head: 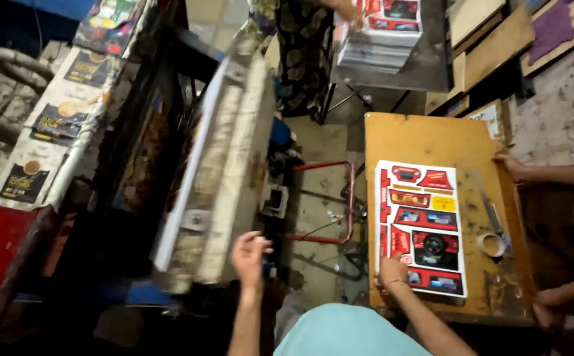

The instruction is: Placing printed sticker sheets onto the bed of a die-cutting machine and removing the cut sheets.

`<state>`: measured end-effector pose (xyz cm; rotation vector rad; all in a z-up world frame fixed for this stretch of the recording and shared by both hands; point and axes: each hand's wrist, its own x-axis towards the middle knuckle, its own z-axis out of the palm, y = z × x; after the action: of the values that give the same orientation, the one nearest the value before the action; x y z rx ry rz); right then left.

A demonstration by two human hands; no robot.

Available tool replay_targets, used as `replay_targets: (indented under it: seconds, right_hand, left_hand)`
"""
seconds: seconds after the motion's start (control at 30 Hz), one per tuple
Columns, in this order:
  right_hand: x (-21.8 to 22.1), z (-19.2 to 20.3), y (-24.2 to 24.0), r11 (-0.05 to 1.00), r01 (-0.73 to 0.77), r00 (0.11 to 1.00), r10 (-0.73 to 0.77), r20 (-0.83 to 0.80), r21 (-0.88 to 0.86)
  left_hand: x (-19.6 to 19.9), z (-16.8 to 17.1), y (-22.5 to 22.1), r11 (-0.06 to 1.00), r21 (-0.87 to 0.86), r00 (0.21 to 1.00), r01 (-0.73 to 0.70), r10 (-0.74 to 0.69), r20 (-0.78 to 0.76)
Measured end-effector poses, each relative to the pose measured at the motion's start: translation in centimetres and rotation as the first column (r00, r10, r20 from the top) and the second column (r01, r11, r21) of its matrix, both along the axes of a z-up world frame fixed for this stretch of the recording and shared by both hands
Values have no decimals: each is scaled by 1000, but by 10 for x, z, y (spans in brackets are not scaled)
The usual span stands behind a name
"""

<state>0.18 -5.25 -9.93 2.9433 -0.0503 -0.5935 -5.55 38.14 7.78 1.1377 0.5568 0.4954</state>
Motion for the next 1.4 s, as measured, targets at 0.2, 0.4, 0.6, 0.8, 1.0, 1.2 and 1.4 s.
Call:
replay_targets:
  seconds: [0.2, 0.4, 0.6, 0.8, 1.0, 1.2, 1.4]
  right_hand:
    - [22, 11, -27, 971, -39, 996, 55, -65, 234]
    - [39, -8, -103, 646, 66, 974, 123, -189, 760]
    - [-1, -25, -249, 562, 163, 971, -239, -29, 811]
    - [-32, -19, -271, -428, 519, 761, -164, -628, 740]
    - [-3, 123, -95, -529, 632, 746, 218, -629, 566]
    - [67, 121, 35, -475, 504, 861, 212, -462, 721]
    - [73, 163, 226, -180, 492, 865, -9, -502, 852]
  left_hand:
    - [34, -184, -191, 715, -33, 715, 699, -699, -4]
    - [20, -182, -355, 239, -157, 179, 958, -930, -321]
    - [47, -154, -410, 734, -114, 655, 670, -656, -375]
    - [57, -64, -375, 713, 207, 741, 670, -624, -247]
    - [60, 4, -225, 684, 351, 709, 639, -701, 75]
    - [33, 31, -39, 839, 494, 963, 227, -268, 12]
    - [42, -64, 101, 953, 257, 976, 160, -112, -189]
